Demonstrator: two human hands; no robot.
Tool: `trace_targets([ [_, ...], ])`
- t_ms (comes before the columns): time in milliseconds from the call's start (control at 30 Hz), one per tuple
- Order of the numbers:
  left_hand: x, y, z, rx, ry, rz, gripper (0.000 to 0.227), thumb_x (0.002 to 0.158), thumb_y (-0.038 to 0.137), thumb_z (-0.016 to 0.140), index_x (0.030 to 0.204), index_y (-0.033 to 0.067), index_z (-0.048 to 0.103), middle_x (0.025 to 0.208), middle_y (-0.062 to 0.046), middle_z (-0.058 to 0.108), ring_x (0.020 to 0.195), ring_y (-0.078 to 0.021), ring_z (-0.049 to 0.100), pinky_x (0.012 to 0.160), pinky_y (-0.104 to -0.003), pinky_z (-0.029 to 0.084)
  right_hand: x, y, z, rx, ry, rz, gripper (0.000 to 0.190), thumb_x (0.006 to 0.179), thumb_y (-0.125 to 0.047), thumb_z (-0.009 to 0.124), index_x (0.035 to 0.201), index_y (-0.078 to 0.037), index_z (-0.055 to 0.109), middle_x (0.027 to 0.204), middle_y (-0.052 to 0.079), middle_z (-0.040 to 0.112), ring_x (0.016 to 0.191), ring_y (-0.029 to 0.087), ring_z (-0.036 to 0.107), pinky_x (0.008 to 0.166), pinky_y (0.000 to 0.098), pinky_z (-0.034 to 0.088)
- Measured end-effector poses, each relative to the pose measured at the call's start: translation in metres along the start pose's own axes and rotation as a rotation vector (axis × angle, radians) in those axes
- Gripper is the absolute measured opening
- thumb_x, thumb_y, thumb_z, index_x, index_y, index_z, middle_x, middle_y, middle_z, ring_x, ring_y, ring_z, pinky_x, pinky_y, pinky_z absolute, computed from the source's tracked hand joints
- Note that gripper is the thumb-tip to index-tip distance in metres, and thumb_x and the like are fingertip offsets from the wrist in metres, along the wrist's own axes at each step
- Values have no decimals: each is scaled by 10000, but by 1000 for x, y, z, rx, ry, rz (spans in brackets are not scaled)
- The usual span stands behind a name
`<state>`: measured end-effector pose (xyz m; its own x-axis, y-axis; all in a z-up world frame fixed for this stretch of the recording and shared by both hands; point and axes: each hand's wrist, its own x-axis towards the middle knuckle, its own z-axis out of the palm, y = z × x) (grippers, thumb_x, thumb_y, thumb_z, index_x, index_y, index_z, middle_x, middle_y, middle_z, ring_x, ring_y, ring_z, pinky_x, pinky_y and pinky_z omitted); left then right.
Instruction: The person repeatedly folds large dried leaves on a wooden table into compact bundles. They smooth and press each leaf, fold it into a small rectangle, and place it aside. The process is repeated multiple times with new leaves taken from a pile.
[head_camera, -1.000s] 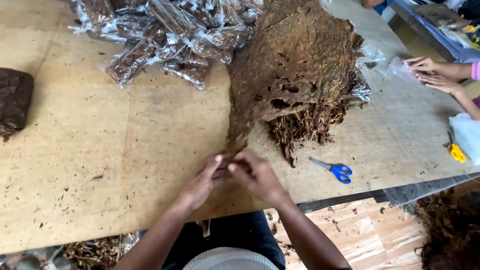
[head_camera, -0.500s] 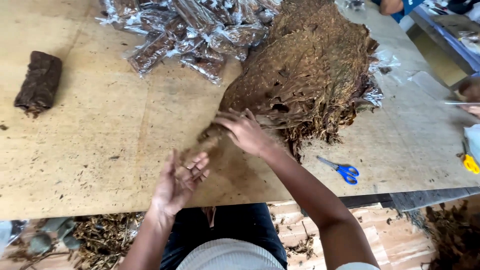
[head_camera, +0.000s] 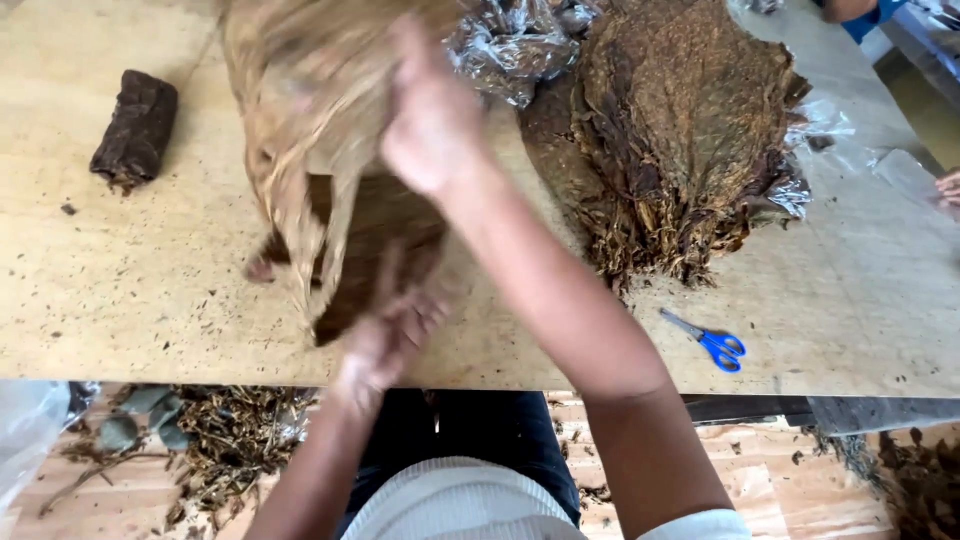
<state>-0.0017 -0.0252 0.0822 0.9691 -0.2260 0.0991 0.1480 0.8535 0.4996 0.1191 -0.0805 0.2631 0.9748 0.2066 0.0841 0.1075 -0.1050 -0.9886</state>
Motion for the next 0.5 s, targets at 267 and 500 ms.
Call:
trace_targets([
  [267, -9, 52, -108, -389, 201, 442, 242, 779, 141, 722, 1005, 68, 676, 1059, -84, 691, 1038, -225, 634, 1007, -350, 489, 9, 63, -144, 1040, -16, -19, 678, 834, -402, 424, 1401, -31, 404, 1396, 313, 481, 1198, 497, 532, 995, 704, 440],
  [500, -28, 44, -40, -626, 444, 276, 187, 697, 308, 716, 833, 185, 683, 847, 0, 717, 716, -135, 652, 739, -292, 473, -14, 224, -266, 374, 502, 311, 489, 957, -519, 429, 1334, -221, 516, 1251, 53, 595, 686, 66, 629, 331, 124, 269],
])
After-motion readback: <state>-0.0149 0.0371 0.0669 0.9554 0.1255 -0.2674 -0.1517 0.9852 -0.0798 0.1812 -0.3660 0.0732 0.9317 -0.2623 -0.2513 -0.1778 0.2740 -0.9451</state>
